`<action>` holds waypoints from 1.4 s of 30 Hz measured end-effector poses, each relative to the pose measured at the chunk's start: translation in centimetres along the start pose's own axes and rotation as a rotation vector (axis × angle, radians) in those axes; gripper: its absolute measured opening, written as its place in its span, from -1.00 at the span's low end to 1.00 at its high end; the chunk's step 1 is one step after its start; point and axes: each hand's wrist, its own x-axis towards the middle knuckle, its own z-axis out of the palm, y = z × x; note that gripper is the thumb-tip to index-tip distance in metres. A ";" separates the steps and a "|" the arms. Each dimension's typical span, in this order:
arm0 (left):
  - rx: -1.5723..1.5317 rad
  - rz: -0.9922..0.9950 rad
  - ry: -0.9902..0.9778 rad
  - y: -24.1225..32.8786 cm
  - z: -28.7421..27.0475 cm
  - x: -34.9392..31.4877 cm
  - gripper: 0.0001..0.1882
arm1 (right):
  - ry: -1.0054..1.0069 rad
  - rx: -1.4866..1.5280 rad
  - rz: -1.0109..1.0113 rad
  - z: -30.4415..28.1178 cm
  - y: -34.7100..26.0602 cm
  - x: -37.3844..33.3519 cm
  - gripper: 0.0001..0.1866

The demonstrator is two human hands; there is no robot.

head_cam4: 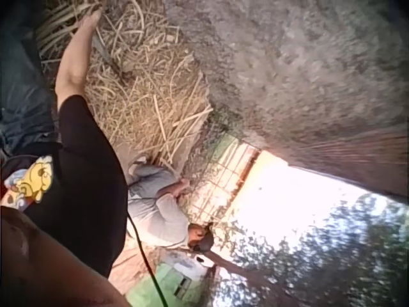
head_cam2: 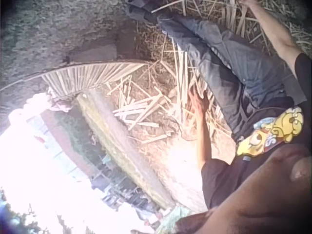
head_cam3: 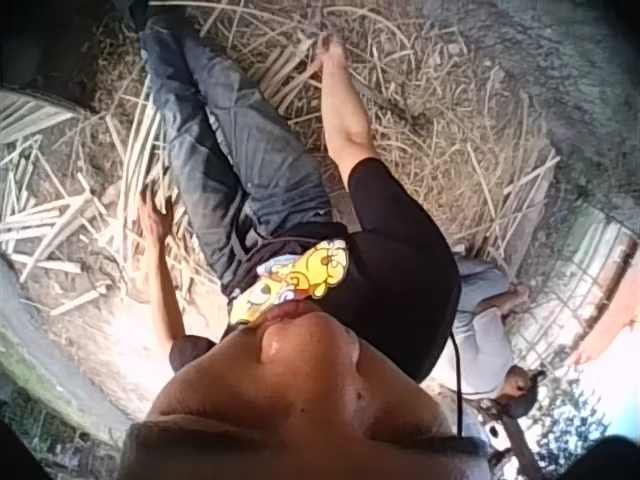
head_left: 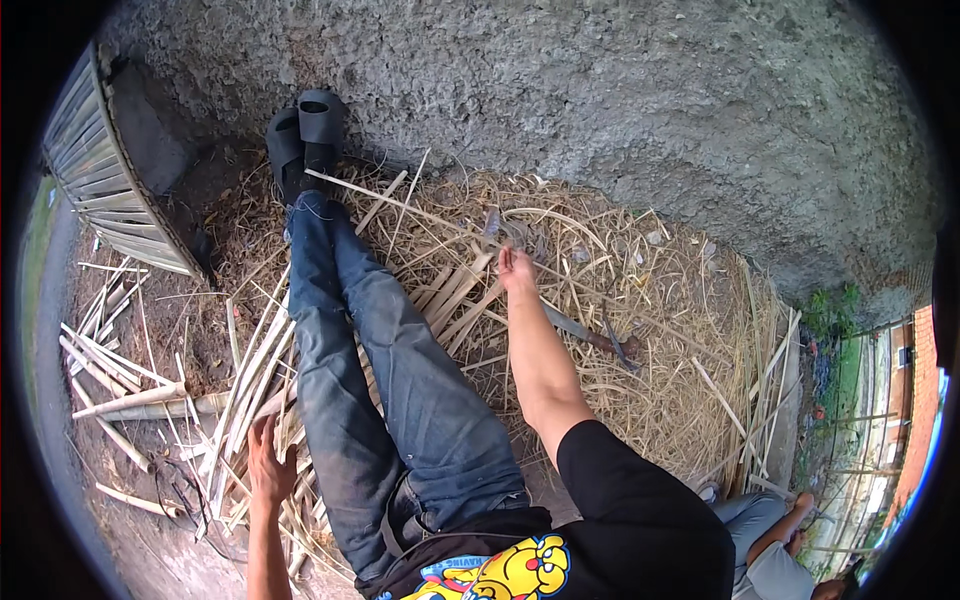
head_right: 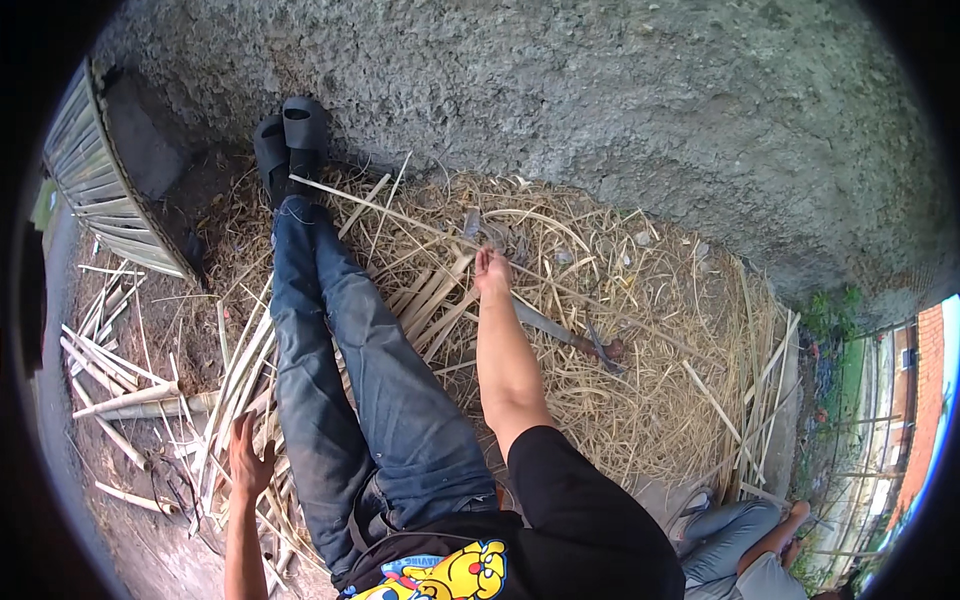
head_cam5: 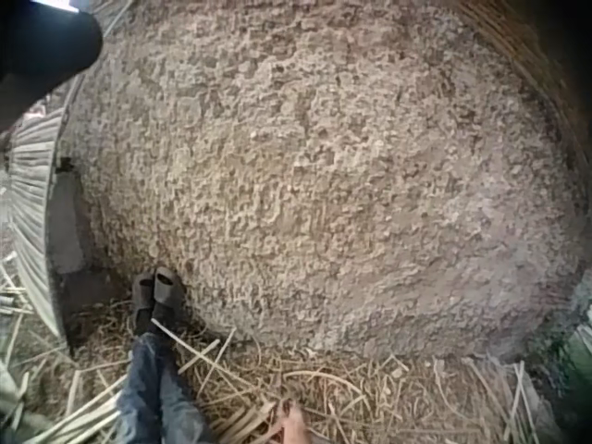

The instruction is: The person prepares thin bamboo strips by hand, pulling a strip through their fingers to smooth it and then tying a knot at one end of the strip.

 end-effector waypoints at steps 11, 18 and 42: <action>-0.040 -0.172 -0.016 -3.6 -0.1 -3.3 -0.25 | 0.202 -0.098 -0.291 6.4 -9.6 2.2 -0.71; -0.062 -0.088 0.069 -2.4 0.6 -2.5 -0.24 | 0.146 -1.548 -0.987 -9.0 -7.6 -4.1 -0.81; 0.133 -0.514 0.163 -11.2 14.9 -11.7 -0.48 | 0.332 -2.569 -0.321 -20.9 -12.3 -14.0 -0.18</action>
